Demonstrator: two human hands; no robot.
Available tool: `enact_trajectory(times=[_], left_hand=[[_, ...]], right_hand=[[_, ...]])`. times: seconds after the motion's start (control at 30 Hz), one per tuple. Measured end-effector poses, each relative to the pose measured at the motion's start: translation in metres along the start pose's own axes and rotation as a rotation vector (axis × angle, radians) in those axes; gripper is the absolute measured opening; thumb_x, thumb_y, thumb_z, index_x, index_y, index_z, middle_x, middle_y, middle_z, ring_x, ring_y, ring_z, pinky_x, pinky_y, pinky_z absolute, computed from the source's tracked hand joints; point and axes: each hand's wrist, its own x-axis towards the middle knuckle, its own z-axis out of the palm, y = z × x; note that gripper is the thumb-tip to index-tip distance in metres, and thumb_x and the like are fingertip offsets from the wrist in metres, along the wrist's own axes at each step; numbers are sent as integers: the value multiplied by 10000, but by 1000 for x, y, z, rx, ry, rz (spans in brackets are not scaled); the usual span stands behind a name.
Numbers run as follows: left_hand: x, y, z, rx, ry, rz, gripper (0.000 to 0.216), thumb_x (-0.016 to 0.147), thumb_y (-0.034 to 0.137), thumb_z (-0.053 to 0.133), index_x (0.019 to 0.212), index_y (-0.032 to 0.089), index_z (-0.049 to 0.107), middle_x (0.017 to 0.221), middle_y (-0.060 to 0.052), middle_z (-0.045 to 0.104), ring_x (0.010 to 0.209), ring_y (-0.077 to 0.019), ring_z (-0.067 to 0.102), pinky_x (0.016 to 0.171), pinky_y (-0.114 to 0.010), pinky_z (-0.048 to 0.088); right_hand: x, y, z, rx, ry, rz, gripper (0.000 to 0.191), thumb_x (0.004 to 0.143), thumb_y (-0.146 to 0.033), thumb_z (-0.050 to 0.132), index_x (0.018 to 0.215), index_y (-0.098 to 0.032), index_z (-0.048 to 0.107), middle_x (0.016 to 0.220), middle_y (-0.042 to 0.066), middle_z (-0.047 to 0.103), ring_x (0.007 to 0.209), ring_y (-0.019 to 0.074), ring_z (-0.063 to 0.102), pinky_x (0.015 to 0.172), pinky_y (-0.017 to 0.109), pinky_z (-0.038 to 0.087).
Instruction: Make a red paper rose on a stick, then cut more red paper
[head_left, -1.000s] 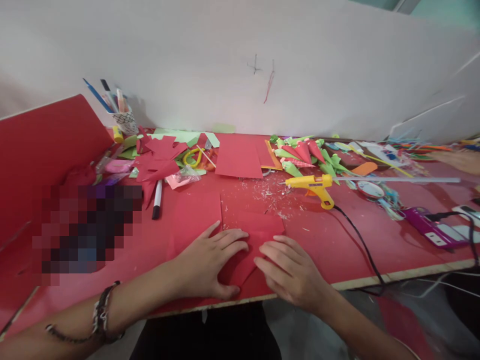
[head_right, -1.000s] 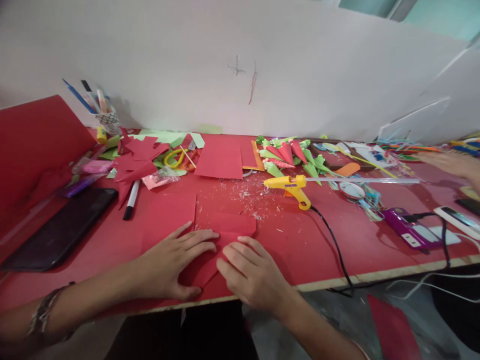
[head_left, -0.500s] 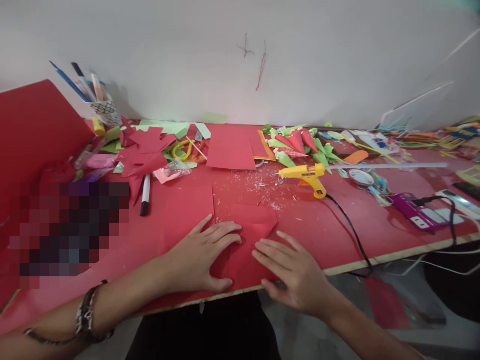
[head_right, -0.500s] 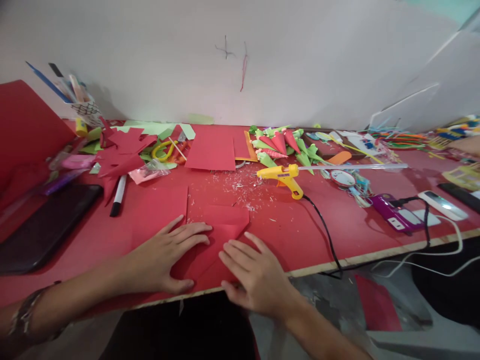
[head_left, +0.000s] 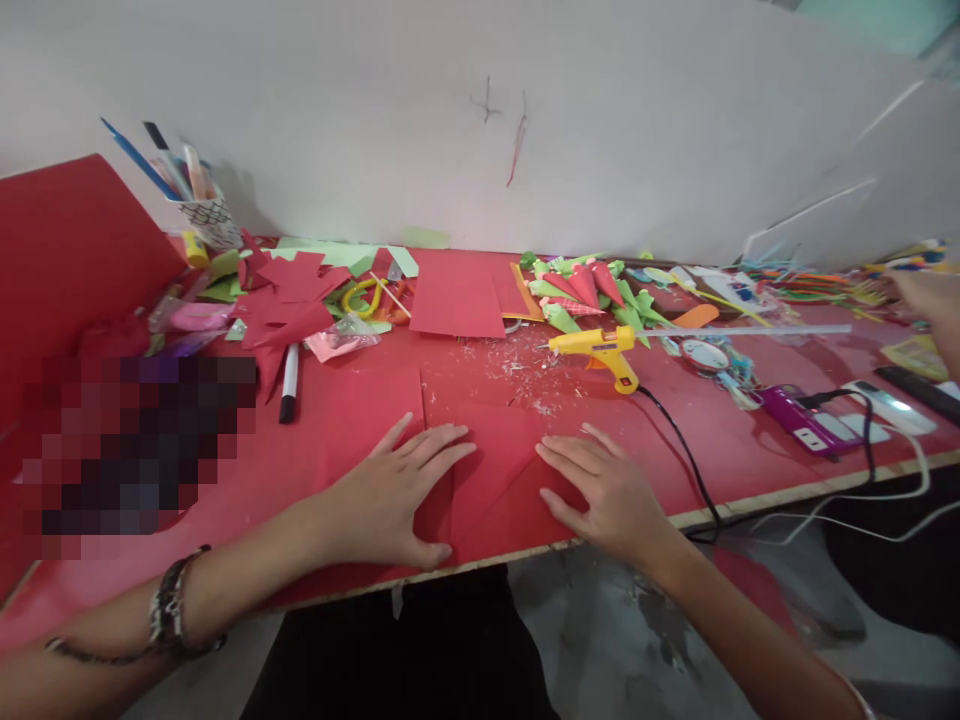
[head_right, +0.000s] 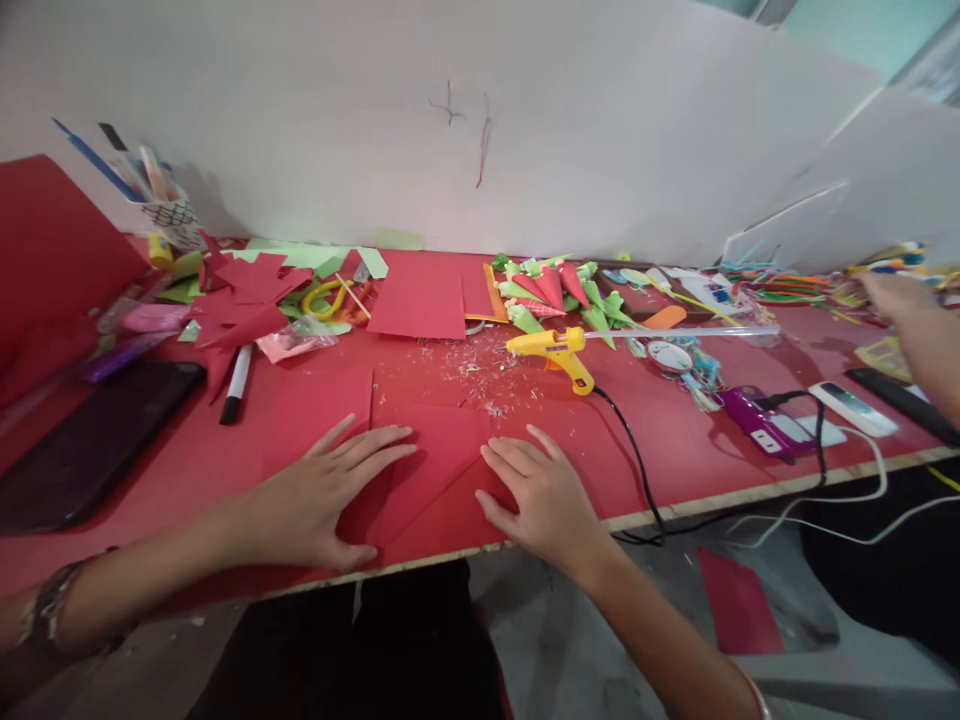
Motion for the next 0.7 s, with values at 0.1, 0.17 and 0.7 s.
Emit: enact_trajectory(times=[0.1, 0.17, 0.7], left_hand=[[-7, 0, -8, -3, -1, -29, 923, 651, 528, 575, 1381, 255, 80, 1436, -70, 216, 1292, -286, 223, 1062, -499, 108], [-13, -7, -15, -3, 9, -79, 847, 710, 553, 511, 1380, 276, 73, 1418, -67, 260, 1277, -299, 252, 1030, -496, 211], [7, -183, -101, 329, 412, -777, 442, 834, 434, 441, 1094, 81, 494, 1131, -154, 504, 1055, -298, 463, 850, -461, 391]], right_hand=[[-1, -4, 1, -18, -20, 6, 344, 804, -305, 472, 1080, -128, 576, 1085, 88, 623, 998, 200, 563, 975, 437, 329], [-3, -5, 3, -22, -37, 14, 361, 804, -294, 468, 1106, -117, 558, 1105, 97, 608, 1018, 210, 546, 978, 443, 331], [-14, -1, 20, 80, -88, 117, 387, 823, -210, 411, 1200, -138, 461, 1162, 110, 529, 1083, 214, 474, 914, 406, 420]])
